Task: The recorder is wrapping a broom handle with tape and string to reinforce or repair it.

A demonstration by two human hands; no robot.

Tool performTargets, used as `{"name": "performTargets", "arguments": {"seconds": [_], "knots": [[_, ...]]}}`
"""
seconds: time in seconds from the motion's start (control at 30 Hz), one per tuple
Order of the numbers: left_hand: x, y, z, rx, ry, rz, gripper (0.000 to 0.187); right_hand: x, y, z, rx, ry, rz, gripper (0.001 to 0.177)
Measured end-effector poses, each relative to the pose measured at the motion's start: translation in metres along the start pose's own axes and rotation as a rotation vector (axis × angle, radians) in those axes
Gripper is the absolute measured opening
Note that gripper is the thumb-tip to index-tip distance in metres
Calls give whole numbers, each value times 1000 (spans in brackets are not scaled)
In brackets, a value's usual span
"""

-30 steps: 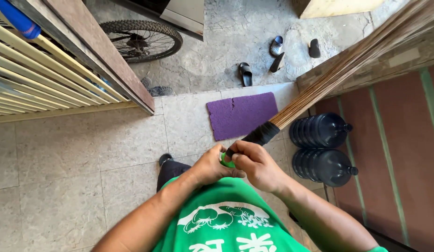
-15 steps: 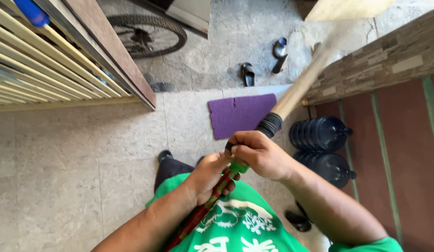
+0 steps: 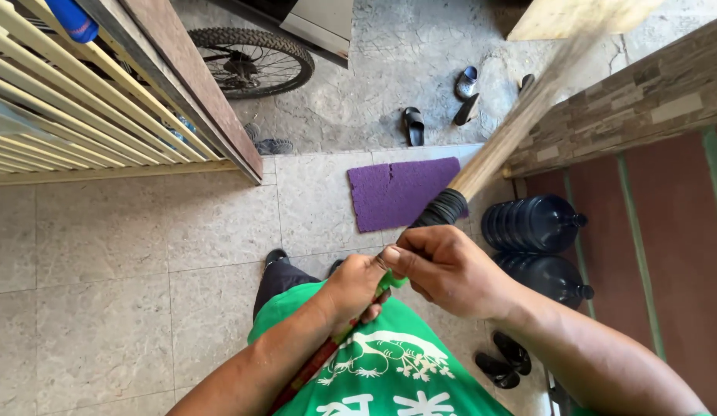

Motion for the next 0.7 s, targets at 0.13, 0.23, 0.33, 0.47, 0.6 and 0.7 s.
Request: {"name": "performTargets", "arguments": {"seconds": [0.13, 0.23, 0.33, 0.47, 0.6, 0.7], "knots": [[2, 3, 3, 41, -35, 16, 61, 21, -4, 6, -32, 32, -70, 34], [-1, 1, 8, 65, -39, 4, 62, 38, -3, 8, -89, 15, -100, 29], [-1, 2, 14, 88, -42, -23, 62, 56, 4, 12, -87, 10, -126, 27], [11, 11, 27, 155, -21, -50, 60, 85, 38, 24, -35, 95, -107, 30], [17, 12, 31, 202, -18, -70, 57, 103, 94, 20, -90, 160, -202, 34], [24, 11, 32, 234, -21, -85, 52, 111, 132, 15, -184, 200, -261, 35]]}}
Point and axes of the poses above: each hand's wrist, its own x-axis away from the middle knuckle, its own z-axis out of the back of the hand, y = z × x, the point moved 6 cm from there along -x, towards the middle knuckle, and after that the axes turned 14 degrees about z, right-handed, at the moved point
